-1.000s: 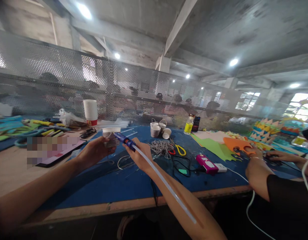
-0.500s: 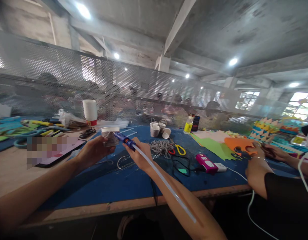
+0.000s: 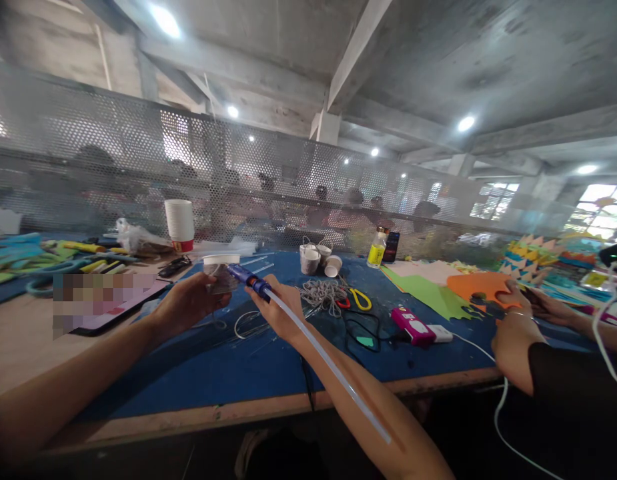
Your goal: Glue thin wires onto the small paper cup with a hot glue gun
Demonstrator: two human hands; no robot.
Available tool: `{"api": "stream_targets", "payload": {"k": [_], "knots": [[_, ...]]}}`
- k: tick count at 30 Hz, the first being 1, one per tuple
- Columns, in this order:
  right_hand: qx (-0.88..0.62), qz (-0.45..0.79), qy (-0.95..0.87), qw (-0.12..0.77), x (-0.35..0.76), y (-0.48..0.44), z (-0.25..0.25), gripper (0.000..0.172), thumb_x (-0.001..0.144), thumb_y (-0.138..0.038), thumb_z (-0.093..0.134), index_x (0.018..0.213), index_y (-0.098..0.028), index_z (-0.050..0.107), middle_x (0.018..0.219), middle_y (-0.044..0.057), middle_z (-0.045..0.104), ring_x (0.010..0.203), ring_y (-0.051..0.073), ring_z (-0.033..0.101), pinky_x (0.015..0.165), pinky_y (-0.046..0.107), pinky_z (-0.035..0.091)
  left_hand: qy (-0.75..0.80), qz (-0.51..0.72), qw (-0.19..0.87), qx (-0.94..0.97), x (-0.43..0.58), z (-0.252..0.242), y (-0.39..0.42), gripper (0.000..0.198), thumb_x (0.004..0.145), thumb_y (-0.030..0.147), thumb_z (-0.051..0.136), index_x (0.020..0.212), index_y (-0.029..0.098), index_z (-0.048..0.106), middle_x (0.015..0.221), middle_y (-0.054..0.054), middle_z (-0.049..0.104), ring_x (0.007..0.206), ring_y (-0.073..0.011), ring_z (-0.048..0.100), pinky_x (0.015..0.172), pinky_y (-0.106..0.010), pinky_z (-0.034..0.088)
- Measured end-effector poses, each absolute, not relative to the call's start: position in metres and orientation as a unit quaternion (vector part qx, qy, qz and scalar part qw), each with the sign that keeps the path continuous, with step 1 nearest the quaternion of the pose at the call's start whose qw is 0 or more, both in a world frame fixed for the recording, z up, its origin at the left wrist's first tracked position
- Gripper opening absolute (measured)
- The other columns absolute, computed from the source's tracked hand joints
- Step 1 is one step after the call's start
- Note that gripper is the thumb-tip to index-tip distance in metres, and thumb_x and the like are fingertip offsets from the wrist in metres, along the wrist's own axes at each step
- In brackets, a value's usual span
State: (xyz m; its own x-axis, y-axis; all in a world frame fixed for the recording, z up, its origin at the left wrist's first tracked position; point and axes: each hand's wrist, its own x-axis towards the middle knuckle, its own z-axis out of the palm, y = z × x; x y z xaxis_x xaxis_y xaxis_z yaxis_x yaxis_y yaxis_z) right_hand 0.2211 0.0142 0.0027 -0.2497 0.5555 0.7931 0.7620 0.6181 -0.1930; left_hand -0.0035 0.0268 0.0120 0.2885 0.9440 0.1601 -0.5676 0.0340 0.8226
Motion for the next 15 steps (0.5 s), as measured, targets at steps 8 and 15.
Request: {"api": "stream_targets", "payload": {"k": [8, 15], "knots": [[-0.420, -0.133, -0.777, 0.449, 0.2215, 0.0184, 0.0001, 0.039, 0.100, -0.055, 0.050, 0.089, -0.020, 0.061, 0.062, 0.000, 0.064, 0.054, 0.015, 0.062, 0.052, 0.023, 0.031, 0.211, 0.548, 0.690, 0.423, -0.0049, 0.0103, 0.0283, 0.030, 0.079, 0.014, 0.062, 0.108, 0.015, 0.070, 0.097, -0.010, 0.075, 0.072, -0.0187, 0.068, 0.067, -0.032, 0.058], [-0.425, -0.137, -0.775, 0.446, 0.2213, 0.0182, 0.0009, 0.037, 0.100, -0.054, 0.052, 0.090, -0.020, 0.062, 0.062, 0.000, 0.064, 0.055, 0.015, 0.063, 0.053, 0.023, 0.031, 0.209, 0.546, 0.692, 0.423, -0.0054, 0.0107, 0.0277, 0.030, 0.078, 0.015, 0.063, 0.107, 0.016, 0.070, 0.096, -0.009, 0.076, 0.071, -0.0186, 0.067, 0.067, -0.031, 0.058]]}}
